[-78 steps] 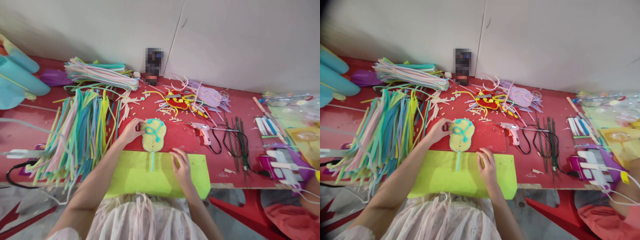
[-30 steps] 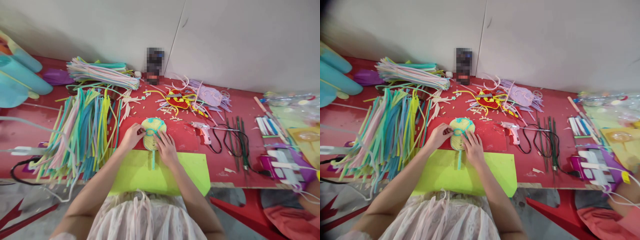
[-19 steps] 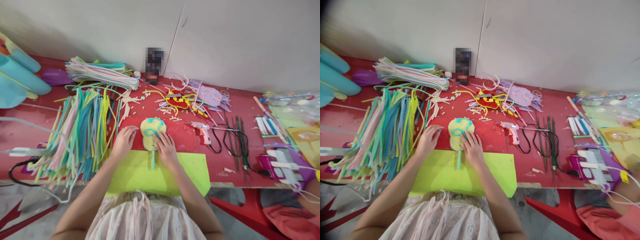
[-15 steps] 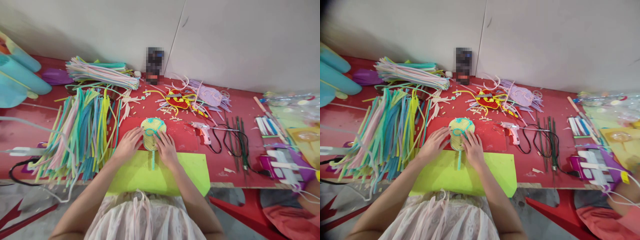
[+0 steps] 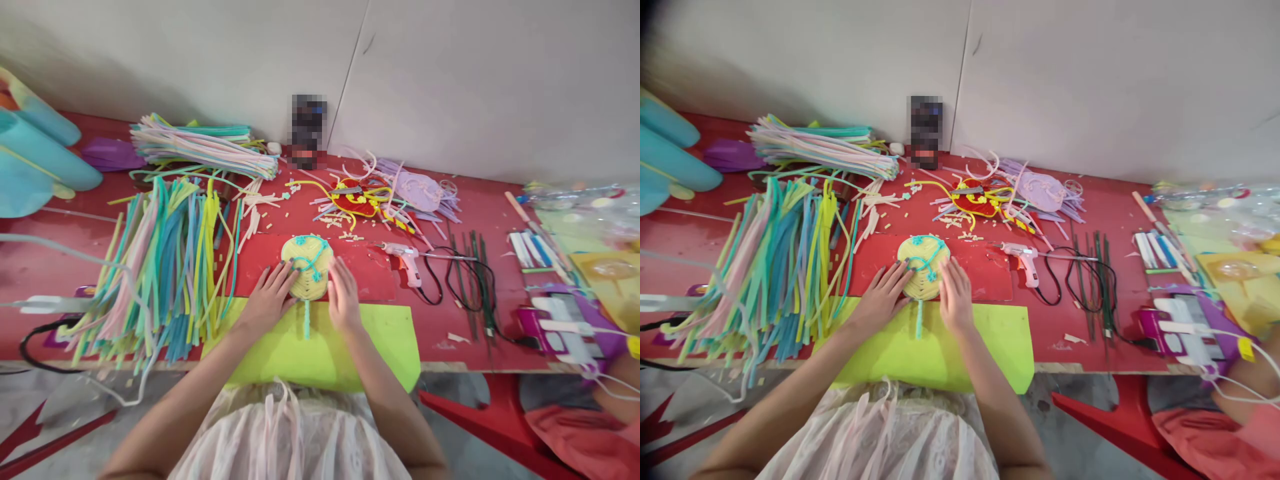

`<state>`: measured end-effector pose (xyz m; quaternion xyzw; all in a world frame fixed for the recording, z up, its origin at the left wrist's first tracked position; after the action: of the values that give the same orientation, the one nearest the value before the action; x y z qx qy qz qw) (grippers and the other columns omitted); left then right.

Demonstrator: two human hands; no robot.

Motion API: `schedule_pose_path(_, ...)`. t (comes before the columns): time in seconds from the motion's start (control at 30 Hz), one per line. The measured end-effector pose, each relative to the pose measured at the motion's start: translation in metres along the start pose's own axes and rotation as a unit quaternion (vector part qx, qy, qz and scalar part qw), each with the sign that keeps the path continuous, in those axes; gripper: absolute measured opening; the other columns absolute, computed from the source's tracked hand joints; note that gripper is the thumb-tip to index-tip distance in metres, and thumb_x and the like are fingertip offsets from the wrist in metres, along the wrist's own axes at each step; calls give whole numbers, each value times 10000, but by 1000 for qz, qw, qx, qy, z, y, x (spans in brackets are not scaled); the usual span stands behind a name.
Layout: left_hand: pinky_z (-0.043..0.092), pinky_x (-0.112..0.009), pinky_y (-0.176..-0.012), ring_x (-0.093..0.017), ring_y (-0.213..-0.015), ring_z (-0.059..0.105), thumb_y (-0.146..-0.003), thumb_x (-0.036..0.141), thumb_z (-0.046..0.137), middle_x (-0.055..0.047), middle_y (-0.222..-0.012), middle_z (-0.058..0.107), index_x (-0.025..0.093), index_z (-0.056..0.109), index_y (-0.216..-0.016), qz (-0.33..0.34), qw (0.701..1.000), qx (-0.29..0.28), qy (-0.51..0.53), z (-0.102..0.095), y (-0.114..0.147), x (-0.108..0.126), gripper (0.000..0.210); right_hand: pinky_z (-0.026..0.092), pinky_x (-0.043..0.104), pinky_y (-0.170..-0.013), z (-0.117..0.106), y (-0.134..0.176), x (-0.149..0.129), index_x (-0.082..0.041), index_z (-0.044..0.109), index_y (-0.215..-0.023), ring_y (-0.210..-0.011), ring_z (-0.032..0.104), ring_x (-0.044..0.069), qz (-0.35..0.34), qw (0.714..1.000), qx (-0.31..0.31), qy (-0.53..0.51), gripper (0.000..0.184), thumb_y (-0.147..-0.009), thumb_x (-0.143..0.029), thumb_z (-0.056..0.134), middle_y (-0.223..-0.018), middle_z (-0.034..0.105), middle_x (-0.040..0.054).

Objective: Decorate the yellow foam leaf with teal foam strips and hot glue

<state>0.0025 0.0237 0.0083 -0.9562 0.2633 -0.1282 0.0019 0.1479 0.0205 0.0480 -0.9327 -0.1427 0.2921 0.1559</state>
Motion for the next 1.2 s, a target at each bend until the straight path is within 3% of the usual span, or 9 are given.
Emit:
schedule_pose_path(0.1, 198, -476, -1157, -255, -1419, 223, -935, 393, 406, -90, -1541, 234, 204, 261, -1467, 3, 1000, 1, 2, -2, 0, 1, 583, 349, 492, -1094, -29, 15, 14, -238, 357, -1419, -1369, 341, 228, 56, 992, 109, -15, 455, -969, -192, 299, -1458, 398, 90)
schedule_pose_path(0.2, 211, -481, -1152, -256, -1415, 235, -932, 394, 414, -87, -1541, 236, 222, 275, -1462, 4, 1000, 6, 4, -5, 0, 1, 574, 368, 507, -1077, -36, 34, 16, -247, 460, -1348, -1358, 360, 241, 66, 991, 118, -11, 419, -960, -179, 320, -1437, 423, 92)
schedule_pose_path(0.4, 228, -498, -1144, -266, -1417, 230, -923, 367, 448, -56, -1550, 216, 302, 349, -1426, 3, 1000, 11, 7, -3, 1, 1, 517, 386, 487, -1068, -28, 53, 13, -241, 506, -1300, -1333, 398, 223, 43, 997, 63, -14, 405, -937, -135, 361, -1392, 481, 86)
schedule_pose_path(0.57, 221, -523, -1141, -279, -1417, 226, -916, 377, 460, -53, -1544, 235, 314, 352, -1424, 1, 1000, 16, 12, -4, 1, 1, 523, 413, 434, -1041, -21, 29, 12, -235, 464, -1346, -1302, 443, 204, -21, 1000, -9, -11, 415, -948, -167, 366, -1333, 556, 66)
schedule_pose_path(0.77, 228, -501, -1144, -275, -1421, 214, -932, 397, 420, -66, -1545, 229, 297, 378, -1415, 4, 1000, 17, 7, -7, 0, 2, 495, 323, 411, -1111, 8, -8, 3, -267, 356, -1424, -1403, 270, 197, -129, 980, -147, 43, 469, -958, -289, 400, -1508, 329, 20)
schedule_pose_path(0.97, 235, -526, -1135, -284, -1429, 179, -918, 377, 455, -64, -1552, 209, 299, 387, -1408, 13, 999, 15, 48, -10, 2, 2, 500, 265, 447, -1132, 31, -14, 1, -275, 291, -1449, -1435, 172, 208, -161, 964, -195, 78, 541, -939, -370, 442, -1528, 279, 21)
schedule_pose_path(1.1, 341, -462, -1086, -236, -1363, 320, -948, 282, 371, -85, -1452, 395, 266, 426, -1378, -25, 979, 80, 183, -32, 4, -21, 434, 270, 439, -1126, 30, -14, 2, -279, 321, -1437, -1431, 189, 204, -158, 966, -188, 80, 518, -941, -380, 435, -1523, 289, 24)
schedule_pose_path(1.2, 408, -397, -985, -208, -1120, 511, -948, 253, 363, -87, -1161, 571, 267, 534, -1288, -80, 965, 130, 211, -49, 2, -51, 381, 265, 431, -1127, 30, -14, 1, -279, 315, -1440, -1431, 189, 205, -159, 965, -192, 83, 516, -947, -391, 418, -1524, 288, 20)
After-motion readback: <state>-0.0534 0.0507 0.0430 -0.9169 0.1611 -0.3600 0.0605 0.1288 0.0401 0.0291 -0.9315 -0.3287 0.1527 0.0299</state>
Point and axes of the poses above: each hand's wrist, its own y-axis away from the middle knuckle, its own z-axis out of the palm, x = y × z, the point moved 10 cm from there along -y, towards the middle knuckle
